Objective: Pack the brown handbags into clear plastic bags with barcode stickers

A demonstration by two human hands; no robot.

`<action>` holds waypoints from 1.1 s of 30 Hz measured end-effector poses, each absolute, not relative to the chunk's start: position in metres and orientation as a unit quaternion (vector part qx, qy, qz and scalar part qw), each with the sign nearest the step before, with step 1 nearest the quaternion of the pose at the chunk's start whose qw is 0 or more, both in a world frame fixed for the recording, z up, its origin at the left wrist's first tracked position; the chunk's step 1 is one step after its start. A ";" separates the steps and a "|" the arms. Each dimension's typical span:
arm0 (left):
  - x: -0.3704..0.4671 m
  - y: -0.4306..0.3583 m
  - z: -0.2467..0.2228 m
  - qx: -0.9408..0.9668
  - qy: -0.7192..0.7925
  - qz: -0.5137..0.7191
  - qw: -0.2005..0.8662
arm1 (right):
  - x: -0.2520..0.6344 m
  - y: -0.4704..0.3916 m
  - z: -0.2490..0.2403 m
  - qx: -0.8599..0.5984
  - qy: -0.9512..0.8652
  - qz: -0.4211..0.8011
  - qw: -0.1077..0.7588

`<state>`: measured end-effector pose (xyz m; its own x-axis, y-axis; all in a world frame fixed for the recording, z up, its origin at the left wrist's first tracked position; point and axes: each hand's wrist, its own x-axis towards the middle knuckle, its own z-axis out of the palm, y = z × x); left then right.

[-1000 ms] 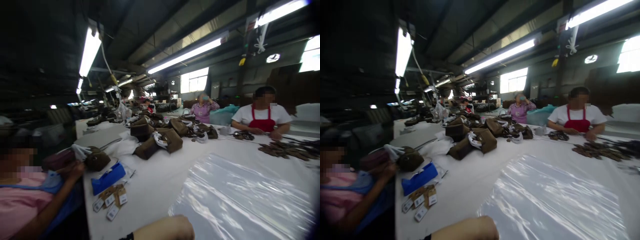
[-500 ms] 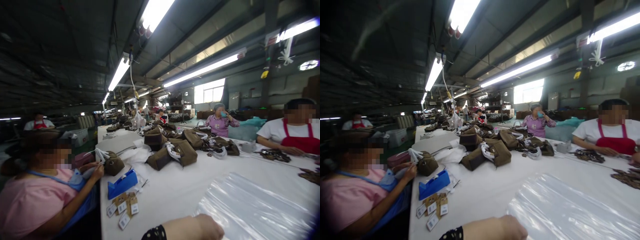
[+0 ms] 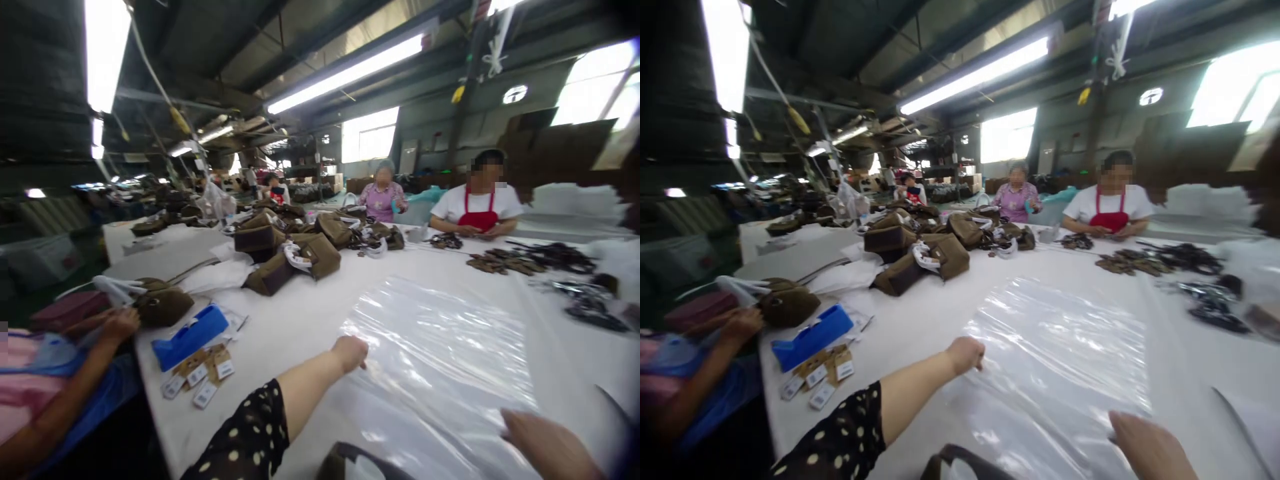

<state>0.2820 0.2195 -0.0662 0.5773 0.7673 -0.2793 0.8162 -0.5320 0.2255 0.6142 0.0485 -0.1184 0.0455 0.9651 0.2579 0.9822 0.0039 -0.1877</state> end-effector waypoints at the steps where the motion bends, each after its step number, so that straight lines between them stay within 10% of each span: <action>1: 0.283 0.225 -0.060 0.868 0.467 -0.044 0.162 | 0.621 0.050 -0.109 -0.709 -0.694 -0.021 0.120; 10: 0.258 0.263 -0.010 0.791 0.566 0.189 0.134 | 0.662 0.049 -0.026 -0.782 -0.607 -0.126 0.066; 23: 0.218 0.163 0.011 0.955 0.270 0.026 0.122 | 0.505 0.059 -0.036 -0.573 -0.767 -0.181 0.226; 33: 0.211 0.116 0.036 0.972 0.210 0.085 0.056 | 0.427 0.138 -0.064 -0.527 -0.800 0.005 0.288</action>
<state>0.2105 0.1164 0.0357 0.8974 0.4182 0.1409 0.3991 -0.9053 0.1452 0.4268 0.1377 -0.0645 -0.2791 0.8449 0.4563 0.8397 0.4453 -0.3109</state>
